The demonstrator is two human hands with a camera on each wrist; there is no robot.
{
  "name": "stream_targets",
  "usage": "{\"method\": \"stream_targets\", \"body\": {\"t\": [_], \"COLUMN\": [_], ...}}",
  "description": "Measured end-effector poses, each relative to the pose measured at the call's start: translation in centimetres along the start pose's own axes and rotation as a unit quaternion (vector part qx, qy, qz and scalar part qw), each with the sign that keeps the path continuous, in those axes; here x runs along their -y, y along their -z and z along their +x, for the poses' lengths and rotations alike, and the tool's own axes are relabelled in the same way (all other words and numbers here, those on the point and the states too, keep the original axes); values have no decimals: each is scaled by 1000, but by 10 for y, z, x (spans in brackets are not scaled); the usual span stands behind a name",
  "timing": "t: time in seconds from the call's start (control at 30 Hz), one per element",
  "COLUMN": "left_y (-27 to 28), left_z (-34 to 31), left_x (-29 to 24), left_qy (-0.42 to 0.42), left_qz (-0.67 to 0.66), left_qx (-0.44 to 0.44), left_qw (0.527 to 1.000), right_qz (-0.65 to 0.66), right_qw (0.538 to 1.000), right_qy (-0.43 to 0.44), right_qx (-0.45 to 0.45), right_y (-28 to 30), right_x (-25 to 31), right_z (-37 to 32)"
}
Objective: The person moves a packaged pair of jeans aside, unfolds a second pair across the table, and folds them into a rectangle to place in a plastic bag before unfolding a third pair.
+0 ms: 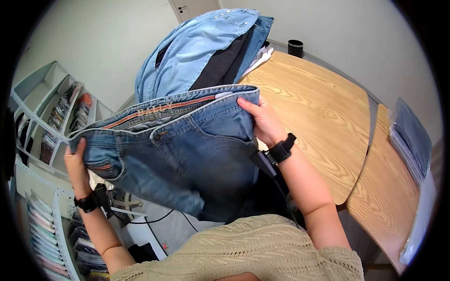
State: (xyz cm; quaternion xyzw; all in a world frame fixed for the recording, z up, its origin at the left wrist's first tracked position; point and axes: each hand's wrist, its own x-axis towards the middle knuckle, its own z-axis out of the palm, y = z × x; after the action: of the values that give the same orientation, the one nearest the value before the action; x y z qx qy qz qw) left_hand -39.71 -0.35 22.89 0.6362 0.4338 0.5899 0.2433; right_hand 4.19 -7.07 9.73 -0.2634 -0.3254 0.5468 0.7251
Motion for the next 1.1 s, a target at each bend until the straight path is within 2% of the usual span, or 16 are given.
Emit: {"method": "stream_targets", "body": {"t": [0.13, 0.2, 0.3, 0.4, 0.43, 0.47, 0.5, 0.53, 0.57, 0.6, 0.63, 0.77, 0.9, 1.1], "left_y": [-12, -20, -42, -86, -108, -132, -155, -171, -190, -206, -218, -225, -223, -221], "left_z": [-1, -2, -10, -35, -47, -64, -82, -92, -102, -112, -122, -124, -124, -132], "left_x": [29, 32, 29, 8, 2, -11, -18, -1, -8, -6, -8, 7, 9, -13], "left_qy": [10, 16, 18, -40, -42, 41, 79, -18, -144, -192, -158, -159, -152, -107], "left_qz": [26, 8, 11, 107, 30, -91, -111, 38, 102, 101, 84, 67, 65, 131], "left_qx": [18, 15, -36, -172, -165, -138, -104, -35, 25, 91, 111, 125, 134, 157], "left_qw": [999, 1000, 999, 979, 985, 985, 985, 999, 984, 972, 978, 977, 977, 973], "right_qz": [-12, 31, 47, 95, 110, 96, 80, 31, -17, -5, 8, -6, -49, -86], "right_qw": [1000, 998, 993, 980, 975, 978, 980, 987, 991, 994, 996, 999, 998, 996], "right_qy": [22, 15, 46, 96, 123, 124, 124, 107, 89, 76, 62, 17, 33, 13], "right_qx": [-12, -58, -99, -147, -151, -141, -131, -115, -98, -80, -61, -27, -9, 4], "right_y": [-12, -17, -27, -59, -72, -81, -90, -97, -104, -112, -117, -105, -100, -99], "right_x": [16, 21, 14, -5, -14, -27, -39, -53, -64, -72, -76, -70, -70, -62], "right_z": [-1, -5, -10, -19, -22, -26, -30, -35, -41, -48, -52, -52, -52, -48]}}
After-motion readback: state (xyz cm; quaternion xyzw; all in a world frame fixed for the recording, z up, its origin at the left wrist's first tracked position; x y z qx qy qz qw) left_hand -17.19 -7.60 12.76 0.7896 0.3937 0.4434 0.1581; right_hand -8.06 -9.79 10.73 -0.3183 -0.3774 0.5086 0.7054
